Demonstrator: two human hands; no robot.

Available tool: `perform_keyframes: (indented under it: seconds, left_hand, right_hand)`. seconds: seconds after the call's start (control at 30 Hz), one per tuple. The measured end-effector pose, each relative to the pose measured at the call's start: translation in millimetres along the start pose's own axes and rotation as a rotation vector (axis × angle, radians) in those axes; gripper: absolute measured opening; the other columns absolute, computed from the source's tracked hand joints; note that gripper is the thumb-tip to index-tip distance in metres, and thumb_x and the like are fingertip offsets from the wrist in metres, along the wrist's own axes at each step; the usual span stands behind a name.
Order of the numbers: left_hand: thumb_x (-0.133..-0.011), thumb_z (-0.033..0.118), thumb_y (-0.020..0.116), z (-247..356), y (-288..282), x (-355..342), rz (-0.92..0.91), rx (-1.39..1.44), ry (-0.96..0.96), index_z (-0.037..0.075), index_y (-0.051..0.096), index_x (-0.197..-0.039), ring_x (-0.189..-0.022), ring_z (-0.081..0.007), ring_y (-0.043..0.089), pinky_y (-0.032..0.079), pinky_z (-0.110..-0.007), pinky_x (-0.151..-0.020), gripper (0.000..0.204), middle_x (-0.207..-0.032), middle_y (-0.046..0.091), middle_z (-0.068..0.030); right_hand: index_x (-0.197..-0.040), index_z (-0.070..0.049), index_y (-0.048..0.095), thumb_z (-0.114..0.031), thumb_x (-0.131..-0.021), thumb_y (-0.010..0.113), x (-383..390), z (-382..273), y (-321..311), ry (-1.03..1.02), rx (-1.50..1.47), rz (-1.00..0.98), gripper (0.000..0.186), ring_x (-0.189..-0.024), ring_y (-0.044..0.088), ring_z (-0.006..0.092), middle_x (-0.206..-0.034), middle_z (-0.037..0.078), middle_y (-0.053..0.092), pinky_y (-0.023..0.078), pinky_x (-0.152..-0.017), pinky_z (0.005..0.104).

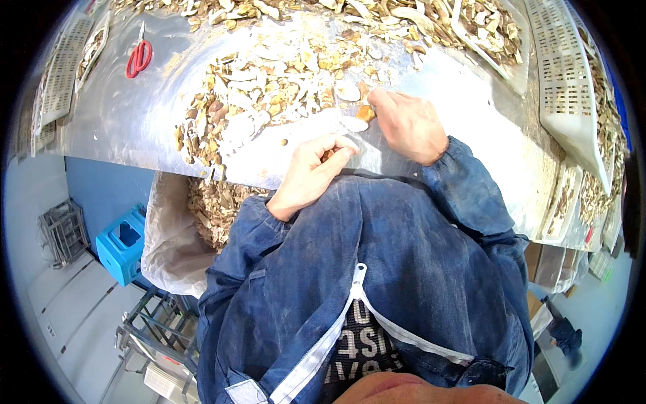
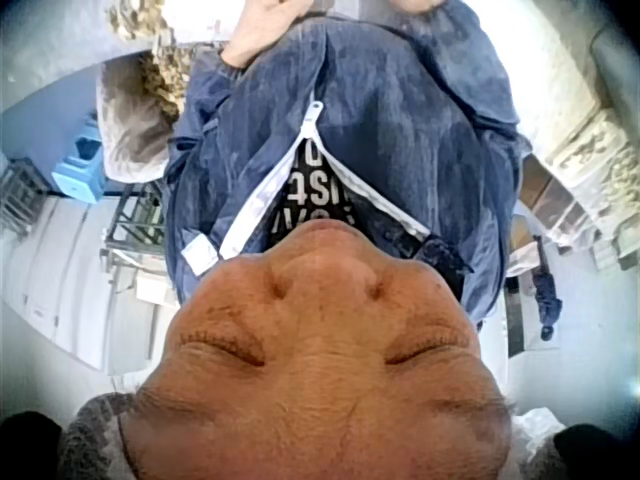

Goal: The person sorts and separates pieces of dried mushrooms or bark on a stainless steel table, placing some into small white trays and others into a large bag on their lap.

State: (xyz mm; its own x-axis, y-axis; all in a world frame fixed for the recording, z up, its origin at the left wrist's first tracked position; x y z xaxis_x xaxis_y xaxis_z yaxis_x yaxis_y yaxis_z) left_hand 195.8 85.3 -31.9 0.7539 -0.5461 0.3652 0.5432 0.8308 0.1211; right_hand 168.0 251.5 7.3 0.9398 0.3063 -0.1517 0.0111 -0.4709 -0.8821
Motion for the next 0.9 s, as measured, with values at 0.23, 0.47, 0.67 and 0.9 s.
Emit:
perform_keyframes:
  seconds: [0.23,0.47,0.67,0.9]
  left_hand:
    - [-0.097,0.010,0.053,-3,5,6,-0.108,0.164,-0.091,0.001,0.065,-0.101,-0.060,-0.0018,0.035,0.029,-0.018,-0.055,0.016,-0.068,0.047,0.0077]
    - [-0.100,0.017,0.047,-10,-5,9,-0.101,0.528,-0.157,0.002,0.062,-0.104,-0.056,-0.0039,0.035,0.028,-0.020,-0.051,0.022,-0.064,0.045,0.0044]
    - [-0.103,0.028,0.040,-6,-3,7,-0.009,0.715,-0.199,0.002,0.060,-0.105,-0.058,-0.0083,0.048,0.036,-0.020,-0.052,0.033,-0.075,0.058,-0.0031]
    - [-0.102,0.031,0.043,-14,-13,8,-0.098,0.918,-0.157,0.001,0.060,-0.098,-0.060,-0.0103,0.053,0.039,-0.021,-0.051,0.035,-0.080,0.062,-0.0076]
  right_hand:
    - [-0.102,-0.007,0.055,-0.010,-0.085,0.060,5,2,-7,0.006,-0.089,-0.050,0.018,-0.070,0.065,0.0330,-0.076,0.015,0.065,0.050,-0.061,0.0388]
    - [-0.094,-0.006,0.054,-0.012,-0.084,0.063,3,-2,5,0.031,-0.136,-0.097,0.015,-0.065,0.062,0.0329,-0.070,0.014,0.062,0.047,-0.057,0.0404]
    - [-0.089,-0.004,0.052,-0.010,-0.081,0.062,-12,-43,-27,-0.063,-0.373,-0.031,0.014,-0.059,0.058,0.0309,-0.066,0.013,0.057,0.046,-0.055,0.0402]
    - [-0.086,-0.001,0.055,-0.003,-0.078,0.058,-53,-55,-24,-0.178,-0.034,0.019,0.008,-0.081,0.055,0.0304,-0.087,0.013,0.053,0.048,-0.067,0.0397]
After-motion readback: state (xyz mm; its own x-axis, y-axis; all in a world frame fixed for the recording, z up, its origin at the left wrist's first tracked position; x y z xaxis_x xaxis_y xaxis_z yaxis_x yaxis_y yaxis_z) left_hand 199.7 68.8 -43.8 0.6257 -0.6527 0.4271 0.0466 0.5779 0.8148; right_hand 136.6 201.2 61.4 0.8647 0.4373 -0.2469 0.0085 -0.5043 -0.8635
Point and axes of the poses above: each hand's wrist, its own x-axis away from the middle knuckle, its own y-axis out of the palm, z = x × y, the point moved 6 cm from there along -x, towards the middle knuckle
